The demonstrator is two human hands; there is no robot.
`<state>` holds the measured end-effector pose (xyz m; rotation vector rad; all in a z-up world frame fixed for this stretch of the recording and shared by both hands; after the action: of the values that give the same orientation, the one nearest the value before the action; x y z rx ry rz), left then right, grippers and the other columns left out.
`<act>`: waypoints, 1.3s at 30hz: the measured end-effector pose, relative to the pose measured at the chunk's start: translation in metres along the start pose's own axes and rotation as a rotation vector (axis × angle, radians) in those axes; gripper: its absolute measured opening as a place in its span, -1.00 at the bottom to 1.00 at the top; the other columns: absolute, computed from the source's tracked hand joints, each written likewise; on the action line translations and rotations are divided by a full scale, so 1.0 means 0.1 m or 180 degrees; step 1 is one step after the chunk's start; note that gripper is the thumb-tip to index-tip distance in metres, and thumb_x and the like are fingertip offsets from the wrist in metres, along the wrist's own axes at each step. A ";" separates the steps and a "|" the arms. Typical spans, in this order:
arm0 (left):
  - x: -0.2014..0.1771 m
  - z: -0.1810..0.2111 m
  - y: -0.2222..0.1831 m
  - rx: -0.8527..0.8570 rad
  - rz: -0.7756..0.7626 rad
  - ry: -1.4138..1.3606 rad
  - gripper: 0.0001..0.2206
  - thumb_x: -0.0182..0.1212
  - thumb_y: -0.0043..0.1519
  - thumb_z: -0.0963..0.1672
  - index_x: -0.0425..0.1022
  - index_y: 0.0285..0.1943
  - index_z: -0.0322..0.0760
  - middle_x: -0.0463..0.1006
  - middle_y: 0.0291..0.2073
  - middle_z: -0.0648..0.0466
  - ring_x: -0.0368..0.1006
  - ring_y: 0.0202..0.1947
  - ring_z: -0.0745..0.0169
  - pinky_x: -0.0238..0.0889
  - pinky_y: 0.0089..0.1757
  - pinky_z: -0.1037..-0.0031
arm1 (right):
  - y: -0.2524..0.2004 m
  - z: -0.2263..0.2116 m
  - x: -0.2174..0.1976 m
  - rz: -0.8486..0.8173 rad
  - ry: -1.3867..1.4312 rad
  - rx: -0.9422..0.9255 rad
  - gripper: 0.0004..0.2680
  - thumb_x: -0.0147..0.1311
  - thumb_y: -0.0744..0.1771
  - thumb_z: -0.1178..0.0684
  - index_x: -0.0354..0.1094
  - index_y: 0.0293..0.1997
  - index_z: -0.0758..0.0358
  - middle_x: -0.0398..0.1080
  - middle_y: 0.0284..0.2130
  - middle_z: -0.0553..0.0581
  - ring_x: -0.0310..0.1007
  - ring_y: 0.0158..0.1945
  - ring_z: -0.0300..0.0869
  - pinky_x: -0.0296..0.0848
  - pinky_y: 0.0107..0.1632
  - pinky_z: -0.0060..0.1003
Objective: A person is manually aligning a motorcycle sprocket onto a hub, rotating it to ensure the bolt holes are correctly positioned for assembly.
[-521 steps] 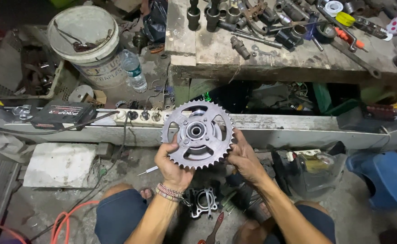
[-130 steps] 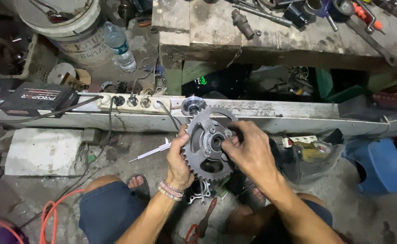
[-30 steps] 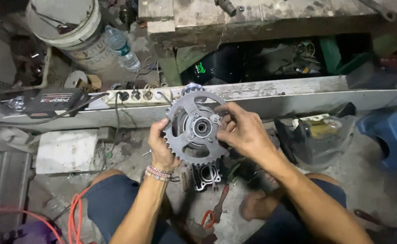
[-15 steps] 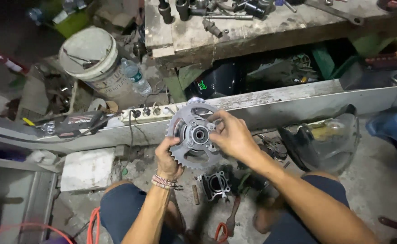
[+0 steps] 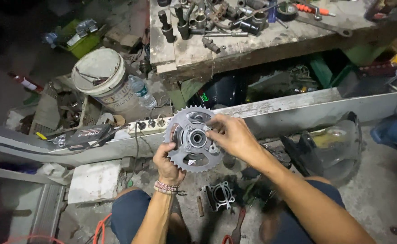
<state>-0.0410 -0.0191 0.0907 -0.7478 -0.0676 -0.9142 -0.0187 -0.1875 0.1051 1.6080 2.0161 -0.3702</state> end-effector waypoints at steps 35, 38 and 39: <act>-0.33 0.04 0.28 0.0132 -0.1333 -0.1171 -0.52 0.16 -0.10 -0.14 0.34 0.04 -0.40 0.52 -0.21 -0.23 0.42 -0.24 -0.08 0.33 -0.22 0.19 | -0.22 -0.43 0.02 0.0258 -0.1119 0.0683 -0.76 0.14 0.28 -0.10 0.52 -0.05 0.13 0.62 -0.27 0.18 0.62 -0.13 0.11 0.55 -0.14 0.01; -0.41 -0.14 0.43 0.0354 -0.1897 -0.1281 -0.29 0.02 0.01 -0.18 0.14 0.48 -0.43 0.47 0.11 -0.30 0.42 0.06 -0.23 0.36 0.01 0.05 | -0.26 -0.17 0.15 0.0645 -0.1833 0.0157 -0.73 0.10 0.29 -0.19 0.47 0.03 -0.02 0.58 -0.23 -0.03 0.59 -0.18 0.02 0.49 -0.27 0.03; -0.39 -0.12 0.40 0.0237 -0.1945 -0.1338 -0.29 0.00 0.02 -0.19 0.13 0.48 -0.38 0.45 0.12 -0.29 0.40 0.07 -0.25 0.33 0.04 -0.01 | -0.28 -0.17 0.16 0.0831 -0.1999 -0.0108 -0.75 0.10 0.30 -0.16 0.46 0.01 0.01 0.55 -0.26 0.00 0.56 -0.22 0.11 0.45 -0.33 0.10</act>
<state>-0.0388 0.0157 0.0450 -0.8564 -0.7290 -1.3072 -0.0514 -0.1731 0.1072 1.4707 1.3209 -0.6416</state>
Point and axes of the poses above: each hand's wrist, its own y-axis towards the middle knuckle, its own x-axis out of the palm, z = x × y, the point moved 1 cm from there along y, towards the middle knuckle
